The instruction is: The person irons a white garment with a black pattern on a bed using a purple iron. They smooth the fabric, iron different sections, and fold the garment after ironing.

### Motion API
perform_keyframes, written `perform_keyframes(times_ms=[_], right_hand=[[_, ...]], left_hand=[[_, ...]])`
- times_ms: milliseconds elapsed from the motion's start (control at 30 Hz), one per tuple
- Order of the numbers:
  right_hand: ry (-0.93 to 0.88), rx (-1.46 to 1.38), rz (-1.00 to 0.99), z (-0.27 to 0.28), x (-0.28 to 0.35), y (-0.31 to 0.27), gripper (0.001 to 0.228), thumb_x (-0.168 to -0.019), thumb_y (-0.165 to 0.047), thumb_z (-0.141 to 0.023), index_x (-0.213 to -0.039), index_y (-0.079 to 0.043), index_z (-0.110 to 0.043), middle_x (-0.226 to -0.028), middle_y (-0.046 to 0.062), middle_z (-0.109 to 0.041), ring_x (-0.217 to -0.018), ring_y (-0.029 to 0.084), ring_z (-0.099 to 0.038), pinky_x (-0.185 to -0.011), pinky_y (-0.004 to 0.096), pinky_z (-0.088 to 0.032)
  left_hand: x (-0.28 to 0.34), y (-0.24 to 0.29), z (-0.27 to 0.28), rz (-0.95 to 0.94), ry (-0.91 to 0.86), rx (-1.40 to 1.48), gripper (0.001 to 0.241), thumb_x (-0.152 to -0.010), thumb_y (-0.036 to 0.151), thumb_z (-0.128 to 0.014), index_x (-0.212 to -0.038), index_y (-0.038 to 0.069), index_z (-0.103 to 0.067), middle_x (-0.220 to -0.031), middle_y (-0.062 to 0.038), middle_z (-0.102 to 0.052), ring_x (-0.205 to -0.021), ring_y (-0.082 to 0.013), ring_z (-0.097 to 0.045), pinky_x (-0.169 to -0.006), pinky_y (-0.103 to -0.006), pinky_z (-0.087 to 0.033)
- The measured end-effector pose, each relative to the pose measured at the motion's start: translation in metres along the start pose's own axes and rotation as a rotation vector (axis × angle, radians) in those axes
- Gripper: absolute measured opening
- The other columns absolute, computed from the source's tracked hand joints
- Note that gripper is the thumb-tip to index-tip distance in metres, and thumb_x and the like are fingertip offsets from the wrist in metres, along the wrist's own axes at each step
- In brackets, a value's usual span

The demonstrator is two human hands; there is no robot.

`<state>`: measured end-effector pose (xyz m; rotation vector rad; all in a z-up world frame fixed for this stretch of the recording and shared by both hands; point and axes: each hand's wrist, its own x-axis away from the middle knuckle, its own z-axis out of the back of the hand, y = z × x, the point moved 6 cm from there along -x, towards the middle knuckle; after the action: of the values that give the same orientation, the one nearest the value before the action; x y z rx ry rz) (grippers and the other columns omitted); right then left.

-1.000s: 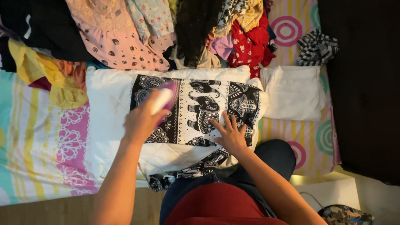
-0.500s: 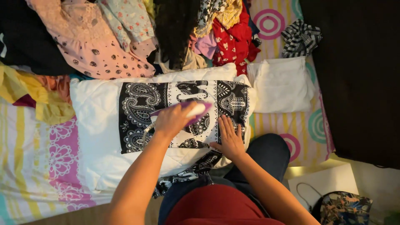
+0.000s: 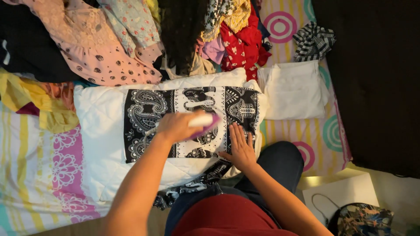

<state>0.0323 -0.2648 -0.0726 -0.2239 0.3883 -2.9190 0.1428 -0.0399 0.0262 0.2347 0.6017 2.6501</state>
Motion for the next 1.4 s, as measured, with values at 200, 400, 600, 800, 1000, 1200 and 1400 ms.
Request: perform_keyframes(times_ms=[200, 400, 600, 800, 1000, 1200, 1400], right_hand=[[0.000, 0.016, -0.017, -0.002, 0.003, 0.002, 0.124, -0.071, -0.064, -0.077, -0.158, -0.002, -0.015, -0.167, 0.016, -0.017, -0.155, 0.032, -0.017, -0.120, 0.061, -0.017], [-0.037, 0.040, -0.008, -0.003, 0.000, 0.003, 0.121, -0.073, -0.064, -0.076, -0.159, -0.004, -0.016, -0.168, 0.015, -0.015, -0.155, 0.032, -0.017, -0.119, 0.061, -0.018], [-0.073, 0.071, 0.015, 0.019, -0.004, -0.016, 0.115, -0.074, -0.055, -0.081, -0.160, -0.010, -0.019, -0.167, 0.018, -0.015, -0.154, 0.036, -0.017, -0.117, 0.067, -0.018], [-0.098, 0.101, 0.299, 0.021, -0.020, -0.052, 0.093, -0.081, -0.037, -0.076, -0.159, -0.016, -0.029, -0.167, 0.017, -0.018, -0.155, 0.036, -0.017, -0.117, 0.070, -0.016], [-0.209, 0.174, 0.379, 0.012, -0.034, -0.085, 0.074, -0.095, -0.048, -0.060, -0.157, -0.021, -0.032, -0.167, 0.013, -0.019, -0.154, 0.036, -0.015, -0.117, 0.072, -0.013], [-0.161, 0.188, 0.398, 0.009, -0.033, -0.082, 0.072, -0.096, -0.052, -0.056, -0.158, -0.025, -0.031, -0.167, 0.008, -0.021, -0.154, 0.035, -0.016, -0.117, 0.071, -0.014], [-0.193, 0.259, 0.368, 0.011, -0.031, -0.085, 0.074, -0.096, -0.052, -0.054, -0.159, -0.026, -0.027, -0.167, 0.008, -0.020, -0.154, 0.034, -0.016, -0.116, 0.071, -0.014]], left_hand=[[0.041, 0.019, -0.021, -0.373, -0.262, -0.109, 0.054, -0.080, 0.064, -0.069, -0.131, 0.047, -0.061, -0.094, -0.002, -0.079, -0.076, -0.0265, -0.077, -0.067, -0.0425, -0.060], [0.035, 0.019, -0.025, -0.266, -0.118, -0.193, 0.055, -0.082, 0.060, -0.072, -0.133, 0.044, -0.061, -0.083, -0.009, -0.074, -0.075, -0.0294, -0.076, -0.068, -0.0448, -0.062], [0.026, -0.005, -0.018, 0.244, 0.146, -0.108, 0.056, -0.095, 0.045, -0.068, -0.144, 0.024, -0.051, -0.084, -0.020, -0.071, -0.068, -0.0377, -0.075, -0.054, -0.0499, -0.059], [0.062, -0.055, -0.008, 0.505, 0.275, -0.175, 0.058, -0.100, 0.036, -0.064, -0.151, 0.025, -0.040, -0.089, -0.021, -0.071, -0.072, -0.0412, -0.074, -0.057, -0.0539, -0.059], [0.109, -0.105, 0.013, 0.728, 0.210, -0.196, 0.060, -0.097, 0.040, -0.062, -0.151, 0.029, -0.039, -0.093, -0.022, -0.069, -0.074, -0.0426, -0.074, -0.061, -0.0553, -0.059], [0.139, -0.157, 0.020, 0.808, 0.293, -0.269, 0.054, -0.104, 0.039, -0.057, -0.154, 0.029, -0.039, -0.098, -0.020, -0.070, -0.075, -0.0400, -0.074, -0.062, -0.0526, -0.059], [0.165, -0.201, 0.046, 0.970, 0.320, -0.250, 0.056, -0.102, 0.046, -0.060, -0.152, 0.027, -0.041, -0.096, -0.021, -0.069, -0.076, -0.0422, -0.072, -0.061, -0.0532, -0.057]])
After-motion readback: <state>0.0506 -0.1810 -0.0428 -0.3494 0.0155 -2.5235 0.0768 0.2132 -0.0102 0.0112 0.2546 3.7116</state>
